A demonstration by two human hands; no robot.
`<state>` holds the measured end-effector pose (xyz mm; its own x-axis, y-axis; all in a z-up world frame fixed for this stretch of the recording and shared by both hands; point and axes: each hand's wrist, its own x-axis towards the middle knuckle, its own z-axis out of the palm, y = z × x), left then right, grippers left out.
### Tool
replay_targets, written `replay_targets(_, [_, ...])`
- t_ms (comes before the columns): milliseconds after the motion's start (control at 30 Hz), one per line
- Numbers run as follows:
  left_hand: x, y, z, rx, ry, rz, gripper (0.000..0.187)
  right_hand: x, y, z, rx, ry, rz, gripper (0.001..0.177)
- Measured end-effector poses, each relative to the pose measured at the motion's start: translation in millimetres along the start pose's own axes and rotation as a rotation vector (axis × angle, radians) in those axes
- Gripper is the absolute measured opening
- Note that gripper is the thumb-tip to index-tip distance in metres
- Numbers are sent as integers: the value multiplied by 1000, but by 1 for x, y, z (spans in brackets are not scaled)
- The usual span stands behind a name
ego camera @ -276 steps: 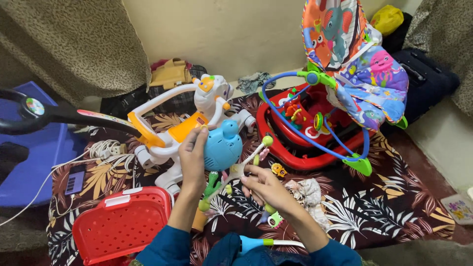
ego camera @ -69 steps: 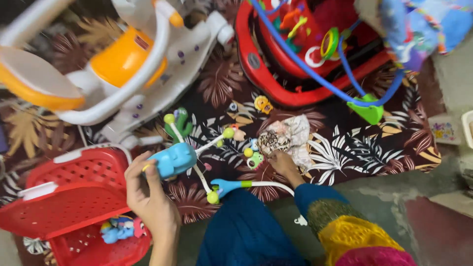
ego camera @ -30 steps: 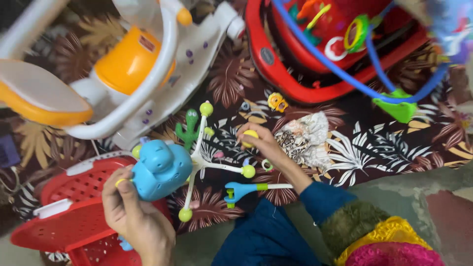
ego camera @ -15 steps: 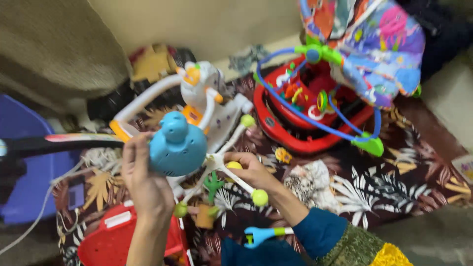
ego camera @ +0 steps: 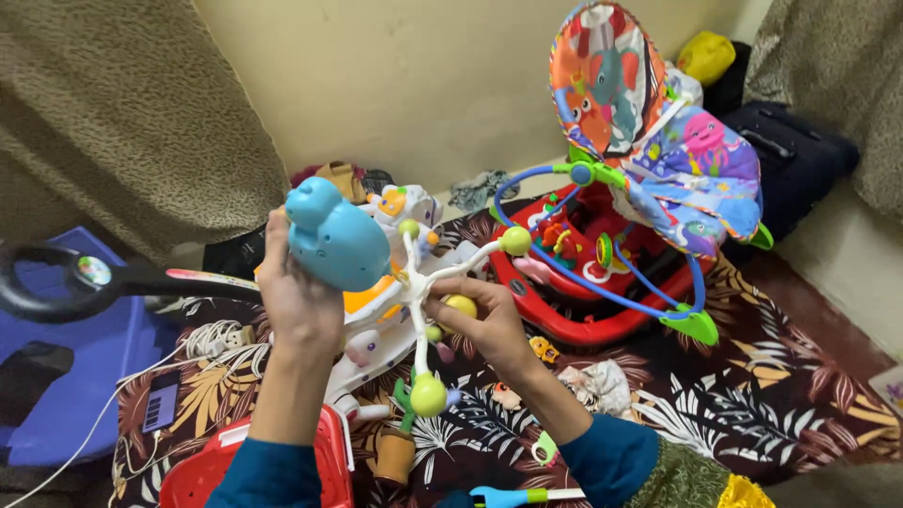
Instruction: The person assembles a blue hippo-shaped toy with a white branching arm and small hanging figures. They attach the arm to the base, hang several small figures on the branches, and then place the assembled toy into a red plastic basket.
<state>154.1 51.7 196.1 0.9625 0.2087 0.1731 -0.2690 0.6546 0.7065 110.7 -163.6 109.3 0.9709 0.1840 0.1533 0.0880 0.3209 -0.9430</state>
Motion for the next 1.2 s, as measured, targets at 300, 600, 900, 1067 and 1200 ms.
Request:
replay_targets(300, [11,3,30,-63,-114,-36,38,3,-26,6,116,-25,-52,25])
replay_targets(600, [34,-1,45,-94,-347,214,12,2,-48,13,212,-33,-172,28])
replay_targets(900, [45,17,71,9,-130,173,21,8,-56,17,316,46,-336,21])
replay_targets(1067, [53,20,68,10,-140,168,24,11,-59,20,373,118,-401,24])
replay_targets(1200, [51,20,64,10,-122,144,26,15,-67,27,399,175,-411,28])
